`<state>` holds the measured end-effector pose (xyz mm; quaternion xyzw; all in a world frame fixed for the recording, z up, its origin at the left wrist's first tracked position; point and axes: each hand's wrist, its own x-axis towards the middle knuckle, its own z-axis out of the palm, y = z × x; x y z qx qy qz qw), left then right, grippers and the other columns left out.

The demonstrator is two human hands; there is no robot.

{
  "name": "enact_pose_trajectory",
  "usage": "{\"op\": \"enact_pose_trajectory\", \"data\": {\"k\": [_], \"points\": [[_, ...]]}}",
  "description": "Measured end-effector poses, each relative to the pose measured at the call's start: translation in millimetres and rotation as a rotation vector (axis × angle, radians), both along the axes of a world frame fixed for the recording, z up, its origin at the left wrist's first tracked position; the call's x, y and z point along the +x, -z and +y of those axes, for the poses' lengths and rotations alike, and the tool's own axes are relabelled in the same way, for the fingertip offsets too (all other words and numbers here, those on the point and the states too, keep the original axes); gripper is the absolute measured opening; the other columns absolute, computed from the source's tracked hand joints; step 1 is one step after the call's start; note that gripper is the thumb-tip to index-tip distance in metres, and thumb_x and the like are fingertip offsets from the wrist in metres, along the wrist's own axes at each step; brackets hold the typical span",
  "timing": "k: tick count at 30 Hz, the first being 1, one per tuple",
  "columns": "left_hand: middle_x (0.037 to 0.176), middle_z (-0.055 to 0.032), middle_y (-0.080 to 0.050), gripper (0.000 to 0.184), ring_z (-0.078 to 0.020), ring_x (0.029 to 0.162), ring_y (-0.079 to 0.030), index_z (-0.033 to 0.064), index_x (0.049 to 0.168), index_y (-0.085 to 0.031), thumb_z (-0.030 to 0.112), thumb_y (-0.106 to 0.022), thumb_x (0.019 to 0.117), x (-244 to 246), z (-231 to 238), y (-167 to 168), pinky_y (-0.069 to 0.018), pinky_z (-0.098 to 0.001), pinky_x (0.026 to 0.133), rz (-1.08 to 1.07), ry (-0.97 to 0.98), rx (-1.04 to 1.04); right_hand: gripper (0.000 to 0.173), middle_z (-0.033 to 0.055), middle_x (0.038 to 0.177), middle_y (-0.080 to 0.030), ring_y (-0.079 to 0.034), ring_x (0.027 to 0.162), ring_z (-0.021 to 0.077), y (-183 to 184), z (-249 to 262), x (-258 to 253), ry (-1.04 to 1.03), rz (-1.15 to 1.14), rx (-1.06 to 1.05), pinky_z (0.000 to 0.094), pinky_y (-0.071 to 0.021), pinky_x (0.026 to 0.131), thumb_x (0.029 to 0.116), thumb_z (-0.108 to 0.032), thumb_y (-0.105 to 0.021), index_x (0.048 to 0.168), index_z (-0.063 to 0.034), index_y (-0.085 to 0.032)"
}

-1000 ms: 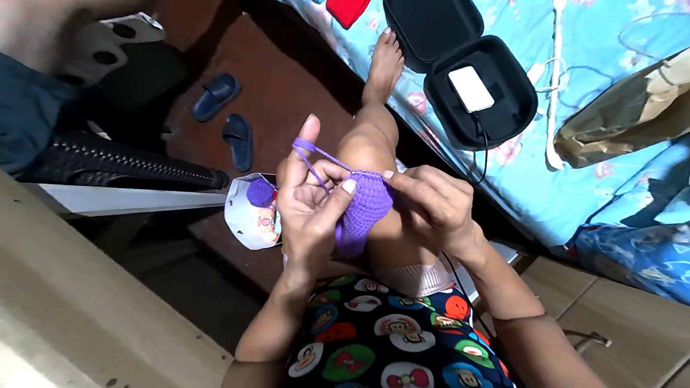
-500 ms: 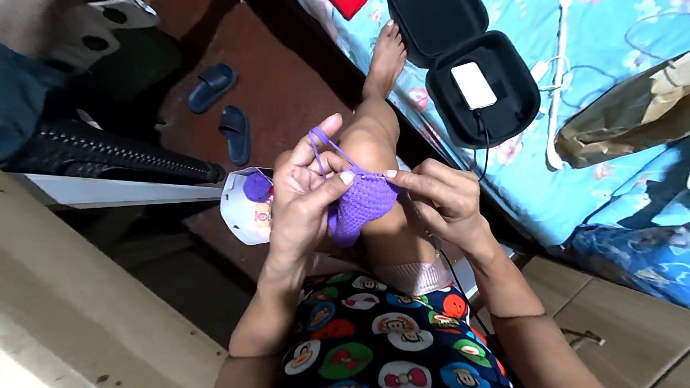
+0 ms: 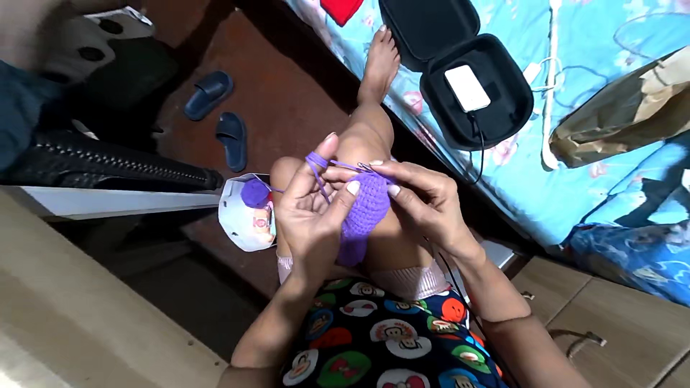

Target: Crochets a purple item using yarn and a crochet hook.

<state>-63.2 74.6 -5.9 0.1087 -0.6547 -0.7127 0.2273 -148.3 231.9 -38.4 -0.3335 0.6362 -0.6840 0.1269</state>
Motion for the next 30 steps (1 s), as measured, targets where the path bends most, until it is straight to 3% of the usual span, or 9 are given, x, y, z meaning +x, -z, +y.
{"op": "enact_pose_trajectory", "data": {"k": [3, 8, 12, 21, 30], "points": [[0.105, -0.0007, -0.073, 0.055, -0.0089, 0.088, -0.070, -0.0036, 0.142, -0.050, -0.011, -0.063, 0.0895, -1.8, -2.8, 0.1, -0.0596, -0.0233, 0.080, -0.011, -0.014, 0.005, 0.038, 0.0087, 0.087, -0.065, -0.058, 0.075, 0.0092, 10.4, 3.2, -8.7, 0.021, 0.258, 0.112, 0.0220, -0.0495, 0.066, 0.0906, 0.004, -0.055, 0.123, -0.0006, -0.074], [0.103, -0.0013, -0.073, 0.057, -0.0094, 0.087, -0.071, -0.0041, 0.145, -0.046, -0.012, -0.061, 0.0902, -1.1, -4.3, 0.4, -0.0599, -0.0235, 0.078, -0.045, -0.033, -0.018, 0.040, 0.0058, 0.076, -0.056, -0.050, 0.062, 0.0104, 16.4, 9.0, -17.0, 0.025, 0.468, 0.204, 0.0243, -0.0390, 0.052, 0.0899, -0.002, -0.054, 0.123, -0.0069, -0.076], [0.102, -0.0013, -0.071, 0.061, -0.0098, 0.087, -0.070, -0.0034, 0.148, -0.042, -0.012, -0.060, 0.0905, -1.4, -4.1, 1.3, -0.0599, -0.0238, 0.078, -0.055, -0.043, -0.021, 0.038, 0.0060, 0.073, -0.054, -0.049, 0.061, 0.0118, 17.9, 10.1, -17.3, 0.046, 0.551, 0.224, 0.0253, -0.0376, 0.052, 0.0905, -0.003, -0.056, 0.121, -0.0084, -0.077], [0.100, -0.0004, -0.071, 0.060, -0.0092, 0.085, -0.070, -0.0036, 0.145, -0.045, -0.013, -0.062, 0.0885, -1.7, -2.9, 2.8, -0.0598, -0.0233, 0.077, -0.043, -0.064, -0.064, 0.034, 0.0081, 0.072, -0.055, -0.051, 0.059, 0.0167, 17.8, 5.5, -7.2, 0.194, 0.690, 0.317, 0.0284, -0.0382, 0.049, 0.0940, -0.005, -0.060, 0.122, -0.0115, -0.078], [0.097, -0.0011, -0.071, 0.062, -0.0102, 0.084, -0.070, -0.0018, 0.147, -0.045, -0.011, -0.063, 0.0881, -1.1, -8.9, 2.1, -0.0603, -0.0251, 0.077, -0.086, -0.044, -0.002, 0.034, 0.0087, 0.074, -0.057, -0.054, 0.060, 0.0169, 21.5, 1.3, -1.8, 0.201, 0.639, 0.290, 0.0285, -0.0404, 0.050, 0.0928, -0.002, -0.060, 0.121, -0.0097, -0.077]]}}
